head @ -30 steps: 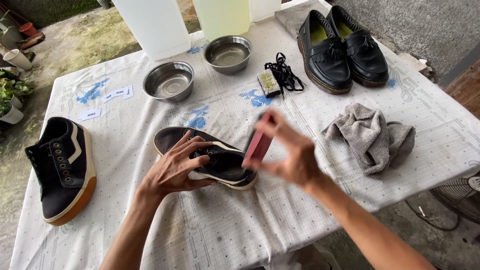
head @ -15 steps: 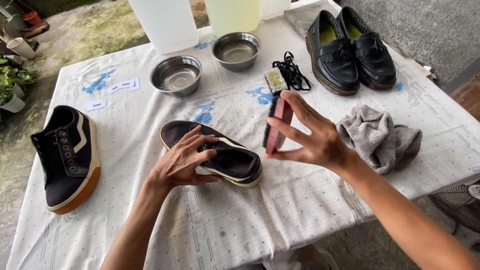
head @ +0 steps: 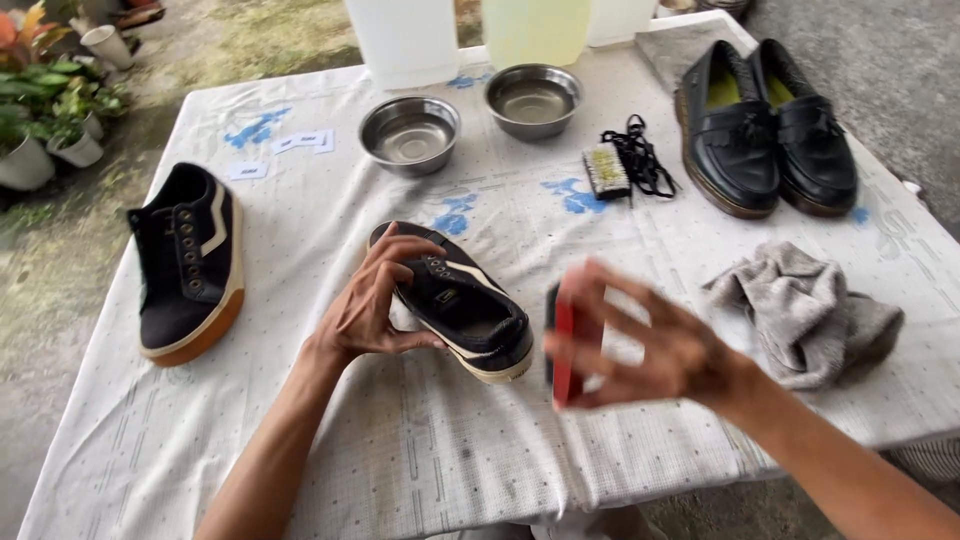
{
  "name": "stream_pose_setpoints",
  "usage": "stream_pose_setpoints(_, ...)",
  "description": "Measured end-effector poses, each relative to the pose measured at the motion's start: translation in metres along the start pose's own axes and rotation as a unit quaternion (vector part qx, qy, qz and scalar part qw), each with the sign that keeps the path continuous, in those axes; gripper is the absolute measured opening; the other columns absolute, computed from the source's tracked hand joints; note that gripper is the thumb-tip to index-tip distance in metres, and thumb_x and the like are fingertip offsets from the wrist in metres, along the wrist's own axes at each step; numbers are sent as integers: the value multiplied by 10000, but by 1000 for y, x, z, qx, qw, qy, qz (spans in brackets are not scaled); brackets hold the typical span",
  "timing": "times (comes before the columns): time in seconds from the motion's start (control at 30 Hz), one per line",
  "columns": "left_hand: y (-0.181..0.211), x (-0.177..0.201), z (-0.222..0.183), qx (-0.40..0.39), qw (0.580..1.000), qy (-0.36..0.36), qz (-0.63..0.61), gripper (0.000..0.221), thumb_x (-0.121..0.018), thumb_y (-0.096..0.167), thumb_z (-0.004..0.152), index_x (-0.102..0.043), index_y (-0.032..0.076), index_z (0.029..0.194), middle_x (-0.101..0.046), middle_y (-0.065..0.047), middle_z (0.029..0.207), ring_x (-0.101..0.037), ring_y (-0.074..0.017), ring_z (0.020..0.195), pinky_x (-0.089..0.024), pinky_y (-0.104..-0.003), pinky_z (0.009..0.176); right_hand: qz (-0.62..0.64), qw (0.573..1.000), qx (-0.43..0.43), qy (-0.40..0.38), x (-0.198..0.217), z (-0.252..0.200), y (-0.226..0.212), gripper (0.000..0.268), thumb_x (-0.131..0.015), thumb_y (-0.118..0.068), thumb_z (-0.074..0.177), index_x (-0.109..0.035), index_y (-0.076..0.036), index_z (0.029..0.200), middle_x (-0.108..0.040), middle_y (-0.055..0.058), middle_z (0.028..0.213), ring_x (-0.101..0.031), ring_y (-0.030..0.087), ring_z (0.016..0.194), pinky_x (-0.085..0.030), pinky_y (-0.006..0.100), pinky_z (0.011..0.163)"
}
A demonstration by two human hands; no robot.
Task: Cleaning the midsole of a sneaker using a brush and a cloth at a repair station.
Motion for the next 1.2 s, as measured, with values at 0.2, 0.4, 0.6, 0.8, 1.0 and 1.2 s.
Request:
stream_pose_setpoints(0.2,1,5,-6,14,997,43,-61,752,-914,599,636,-422,86,880,-638,-212,1239,-633,-447,1197,-355,-667,1136,68,996,50,19,-41,42,-8,228,-555,-341,1016,-716,-210,1110,-732,140,1172,-707,299,1089,-634,378,918)
stream_pose_setpoints(0.4,15,8,-3,32,997,-22,-71,803,-897,630,610,-402,71,905,-608,-259,1234,-661,-462,1133,-246,-702,1141,72,995,-31,-59,-36,27,30,589,-548,-643,911,-680,-194,1267,-650,235,1256,-627,383,1166,-607,500,921)
stream_pose_setpoints(0.6,23,7,-9,-26,999,-27,23,800,-758,763,691,-529,98,1074,-591,-208,1359,-597,-409,1269,-98,-682,1193,136,986,48,-81,-28,4,-24,440,-587,-566,946,-715,-222,1188,-701,218,1167,-675,348,1134,-594,447,918)
stream_pose_setpoints(0.8,55,-3,-8,-119,991,-37,53,504,-684,599,874,-575,106,862,-619,-192,1318,-597,-402,1245,-259,-671,1160,123,987,96,-45,-47,5,-39,234,-705,-360,932,-716,-258,1142,-726,119,1176,-659,243,1164,-602,314,921)
stream_pose_setpoints(1.0,34,10,-9,-50,998,28,-17,523,-770,563,824,-590,72,823,-581,-240,1383,-583,-432,1294,-225,-638,1196,91,995,-30,2,-30,40,1,394,-751,-440,867,-739,-172,1156,-630,319,1252,-647,459,1131,-623,496,893)
stream_pose_setpoints(1.2,63,36,17,29,993,68,-94,540,-590,590,927,-574,54,871,-308,-208,1429,-531,-366,1317,-560,-529,1069,125,988,22,-84,-8,65,-11,560,-729,-566,975,-591,-162,1337,-537,272,1364,-659,405,1220,-611,425,1026)
Point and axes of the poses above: each hand's wrist, its own z-axis towards the middle knuckle, its own x-axis out of the back of the hand, y = z × x, the point moved 3 cm from there along z, towards the middle knuckle
